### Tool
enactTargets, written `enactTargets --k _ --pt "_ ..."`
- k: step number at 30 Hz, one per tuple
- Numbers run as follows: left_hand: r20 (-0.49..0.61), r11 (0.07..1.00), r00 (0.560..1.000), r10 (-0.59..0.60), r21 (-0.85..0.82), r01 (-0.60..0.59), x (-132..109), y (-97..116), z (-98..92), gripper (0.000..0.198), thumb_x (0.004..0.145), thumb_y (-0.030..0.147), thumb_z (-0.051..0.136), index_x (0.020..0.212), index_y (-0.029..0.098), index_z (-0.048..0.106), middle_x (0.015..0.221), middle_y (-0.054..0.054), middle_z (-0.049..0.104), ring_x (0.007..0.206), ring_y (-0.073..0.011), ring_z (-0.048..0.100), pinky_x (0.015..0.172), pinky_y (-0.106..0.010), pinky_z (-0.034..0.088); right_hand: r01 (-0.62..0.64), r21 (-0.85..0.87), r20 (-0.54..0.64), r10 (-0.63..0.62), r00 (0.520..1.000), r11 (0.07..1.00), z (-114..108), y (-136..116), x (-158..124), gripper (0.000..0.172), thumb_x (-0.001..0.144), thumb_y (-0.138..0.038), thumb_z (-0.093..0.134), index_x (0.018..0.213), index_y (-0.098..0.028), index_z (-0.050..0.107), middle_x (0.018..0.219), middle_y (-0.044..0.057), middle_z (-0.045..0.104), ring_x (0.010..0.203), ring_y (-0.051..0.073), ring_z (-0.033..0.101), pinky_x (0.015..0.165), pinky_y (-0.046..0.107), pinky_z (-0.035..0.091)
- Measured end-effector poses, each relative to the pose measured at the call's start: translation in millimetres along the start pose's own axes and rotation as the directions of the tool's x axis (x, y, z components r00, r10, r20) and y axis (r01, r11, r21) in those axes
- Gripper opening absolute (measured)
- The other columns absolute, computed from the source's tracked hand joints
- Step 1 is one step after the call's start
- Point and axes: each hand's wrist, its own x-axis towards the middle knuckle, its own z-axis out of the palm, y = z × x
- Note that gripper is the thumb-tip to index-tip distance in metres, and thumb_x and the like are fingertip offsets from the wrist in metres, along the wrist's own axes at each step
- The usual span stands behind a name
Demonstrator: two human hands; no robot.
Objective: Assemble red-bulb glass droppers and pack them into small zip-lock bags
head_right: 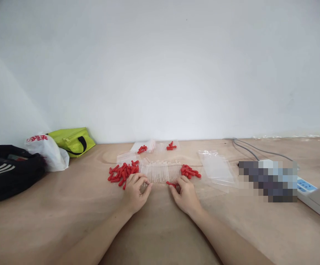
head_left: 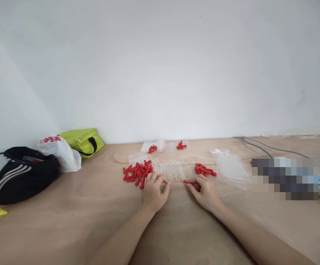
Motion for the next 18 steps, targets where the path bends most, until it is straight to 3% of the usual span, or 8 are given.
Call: enactTargets --k 3,8,12,18 --pt "0.014 0.990 0.998 -0.059 0.130 0.057 10.2 3.2 10.1 0.006 0.074 0.021 0.056 0.068 0.019 0.057 0.082 -0.004 0.059 0.082 -0.0221 0.049 0.074 -0.035 0.035 -0.063 0.097 -0.047 0.068 0.997 0.993 0.4 1.0 0.5 0.021 0.078 -0.036 0.049 0.070 -0.018 0.056 0.063 0.002 0.052 0.054 0.014 0.048 0.050 0.026 0.040" --pt "0.103 0.925 0.957 -0.272 0.302 0.230 31.9 6.0 22.5 0.018 0.076 0.034 0.052 0.081 0.019 0.061 0.094 -0.010 0.058 0.093 -0.0289 0.046 0.079 -0.041 0.030 -0.164 0.276 0.010 0.168 0.986 0.947 4.2 4.7 0.8 0.020 0.075 -0.038 0.052 0.079 -0.018 0.055 0.067 0.003 0.058 0.058 0.015 0.052 0.054 0.028 0.042" --pt "0.117 0.847 0.897 -0.427 0.399 0.351 47.1 2.1 24.8 0.028 0.076 0.038 0.050 0.090 0.017 0.061 0.097 -0.013 0.056 0.097 -0.0313 0.044 0.080 -0.043 0.029 -0.169 0.276 -0.008 0.178 0.984 0.946 4.0 4.8 0.5 0.021 0.074 -0.036 0.054 0.085 -0.018 0.056 0.073 0.004 0.060 0.063 0.016 0.053 0.058 0.029 0.043" --pt "0.130 0.806 0.873 -0.471 0.465 0.366 56.3 -4.0 25.5 0.026 0.073 0.035 0.050 0.082 0.016 0.065 0.097 -0.015 0.056 0.098 -0.0326 0.044 0.081 -0.044 0.029 -0.131 0.246 0.035 0.127 0.991 0.960 1.0 2.4 0.8 0.018 0.075 -0.035 0.052 0.080 -0.018 0.058 0.072 0.004 0.059 0.060 0.015 0.051 0.056 0.029 0.041"
